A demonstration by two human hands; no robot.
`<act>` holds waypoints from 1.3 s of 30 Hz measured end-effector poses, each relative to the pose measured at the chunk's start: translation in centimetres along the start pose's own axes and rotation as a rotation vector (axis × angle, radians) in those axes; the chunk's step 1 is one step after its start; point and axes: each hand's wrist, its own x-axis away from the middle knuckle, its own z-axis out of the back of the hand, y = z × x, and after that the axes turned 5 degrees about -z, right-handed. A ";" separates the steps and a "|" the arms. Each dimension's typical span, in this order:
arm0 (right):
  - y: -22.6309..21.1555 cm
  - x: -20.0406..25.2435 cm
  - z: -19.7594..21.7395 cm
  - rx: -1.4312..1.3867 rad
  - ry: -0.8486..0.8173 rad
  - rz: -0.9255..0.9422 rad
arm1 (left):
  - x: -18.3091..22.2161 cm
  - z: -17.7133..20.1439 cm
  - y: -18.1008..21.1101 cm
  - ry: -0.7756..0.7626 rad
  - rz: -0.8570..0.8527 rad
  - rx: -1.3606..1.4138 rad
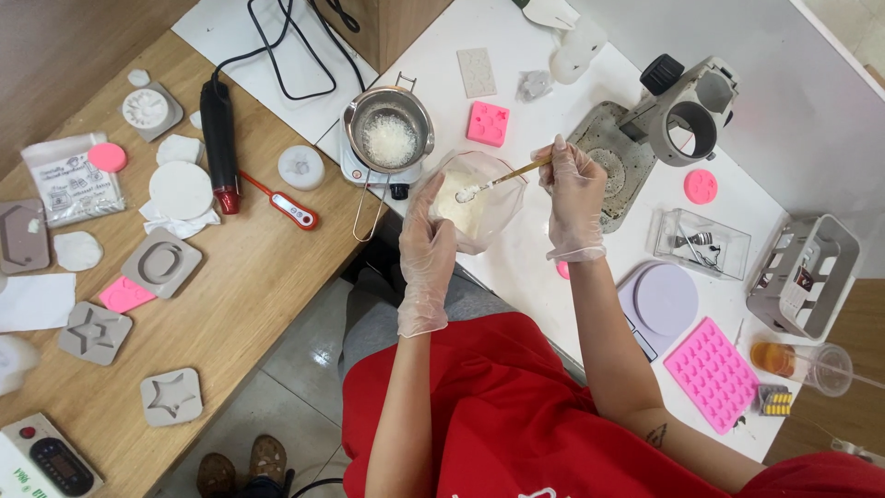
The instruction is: Stirring and mixing ingredients for candle making in a plastic container.
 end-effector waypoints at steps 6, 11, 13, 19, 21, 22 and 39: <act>-0.2 0.4 -0.2 0.032 -0.022 0.029 | -0.1 0.3 -0.2 0.000 0.030 0.056; 0.0 0.2 -0.1 0.018 -0.025 0.018 | -0.1 0.3 -0.6 0.009 0.021 0.043; -0.5 0.3 0.0 0.015 -0.028 0.014 | 0.0 0.3 -0.8 0.012 0.012 0.054; -2.9 0.6 -0.2 0.026 -0.026 -0.034 | -0.2 0.4 -0.1 0.000 0.023 0.060; -3.8 0.5 -0.5 0.042 -0.017 -0.069 | -0.3 0.4 -0.6 -0.003 0.015 0.078; -4.2 0.3 -0.7 0.043 -0.020 -0.068 | -0.3 0.4 -0.7 0.000 0.014 0.079; -0.2 -5.5 -13.1 0.734 -0.640 0.845 | -0.4 0.8 -0.1 -0.014 -0.012 -0.115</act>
